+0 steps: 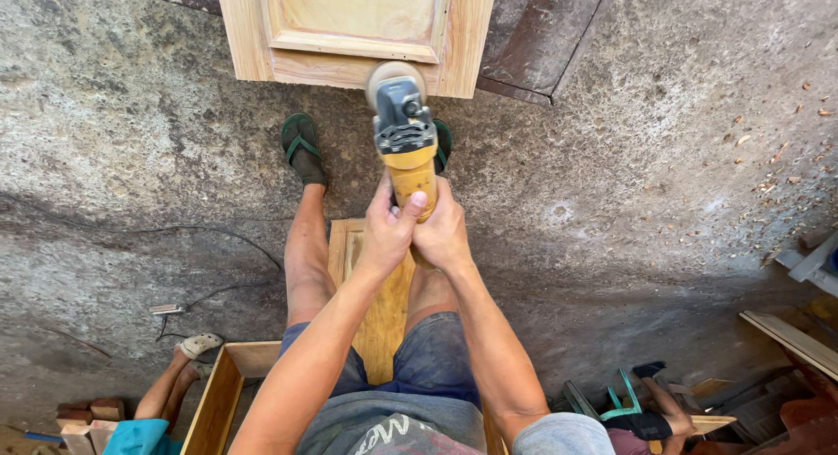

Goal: The person uses a handheld power sander to smooth the edges and surfaces of a wooden cabinet door. They reposition the door several times to access different sides and corners while sanding.

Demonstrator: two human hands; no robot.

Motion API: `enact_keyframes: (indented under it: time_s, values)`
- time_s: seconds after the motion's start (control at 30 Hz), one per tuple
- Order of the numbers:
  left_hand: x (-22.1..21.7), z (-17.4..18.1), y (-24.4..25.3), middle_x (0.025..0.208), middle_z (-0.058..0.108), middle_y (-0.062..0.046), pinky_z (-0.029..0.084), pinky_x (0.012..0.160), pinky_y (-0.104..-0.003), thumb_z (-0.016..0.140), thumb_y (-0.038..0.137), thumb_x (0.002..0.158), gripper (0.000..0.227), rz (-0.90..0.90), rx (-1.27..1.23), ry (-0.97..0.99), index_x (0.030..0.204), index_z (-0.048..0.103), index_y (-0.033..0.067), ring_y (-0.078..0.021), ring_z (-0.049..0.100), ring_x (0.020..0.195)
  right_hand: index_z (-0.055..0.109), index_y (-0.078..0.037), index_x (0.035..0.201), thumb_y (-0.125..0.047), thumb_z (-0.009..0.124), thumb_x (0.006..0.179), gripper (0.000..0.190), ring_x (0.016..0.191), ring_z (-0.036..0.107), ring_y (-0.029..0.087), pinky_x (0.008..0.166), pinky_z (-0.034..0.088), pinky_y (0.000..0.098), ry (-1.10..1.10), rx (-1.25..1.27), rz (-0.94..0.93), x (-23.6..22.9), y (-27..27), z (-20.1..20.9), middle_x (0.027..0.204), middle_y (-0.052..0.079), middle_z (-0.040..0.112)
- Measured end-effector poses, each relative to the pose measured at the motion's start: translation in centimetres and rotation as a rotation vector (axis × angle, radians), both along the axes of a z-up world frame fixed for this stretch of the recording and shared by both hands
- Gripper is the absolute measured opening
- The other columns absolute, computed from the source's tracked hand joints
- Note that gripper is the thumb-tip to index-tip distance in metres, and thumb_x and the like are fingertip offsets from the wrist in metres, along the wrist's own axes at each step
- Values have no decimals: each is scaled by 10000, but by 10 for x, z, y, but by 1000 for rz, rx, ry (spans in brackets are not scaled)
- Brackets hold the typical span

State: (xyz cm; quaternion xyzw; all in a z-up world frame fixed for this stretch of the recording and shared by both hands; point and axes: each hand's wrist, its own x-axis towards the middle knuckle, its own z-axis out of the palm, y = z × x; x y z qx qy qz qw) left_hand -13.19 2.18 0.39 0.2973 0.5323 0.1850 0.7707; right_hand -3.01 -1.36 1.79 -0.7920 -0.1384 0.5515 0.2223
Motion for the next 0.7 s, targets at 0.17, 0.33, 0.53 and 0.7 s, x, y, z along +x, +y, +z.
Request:
enact_keyframes:
  time_s: [0.17, 0.33, 0.53, 0.7]
  values:
    - [20, 1, -10, 1397, 616, -134, 487, 1096, -330, 687, 259, 1003, 662, -56, -4, 36, 1536, 420, -29, -170, 589, 1266, 606, -47, 1162, -294, 848, 761, 530, 993, 764, 310, 832, 575, 404, -51, 11, -21, 16, -12, 6, 1048, 185, 760]
    - [22, 5, -6, 1418, 593, -136, 466, 1117, -336, 689, 248, 1012, 663, -60, 8, 4, 1542, 402, -29, -171, 568, 1291, 592, -48, 1173, -304, 843, 768, 541, 989, 778, 295, 832, 588, 394, -18, -12, -98, 15, -11, 9, 1038, 172, 769]
    - [2, 6, 5, 1387, 618, -133, 496, 1093, -339, 669, 288, 1016, 659, -46, -1, 60, 1534, 402, -20, -192, 611, 1269, 588, -49, 1222, -293, 821, 778, 557, 1002, 755, 303, 835, 578, 409, 12, 23, 31, 2, -1, -2, 1055, 188, 760]
    - [13, 6, 1, 1401, 616, -156, 507, 1095, -345, 681, 302, 1016, 677, -62, 5, 18, 1541, 401, -22, -211, 612, 1274, 593, -52, 1212, -279, 819, 776, 541, 997, 764, 270, 850, 583, 389, 11, -22, -45, 7, -11, 1, 1074, 168, 765]
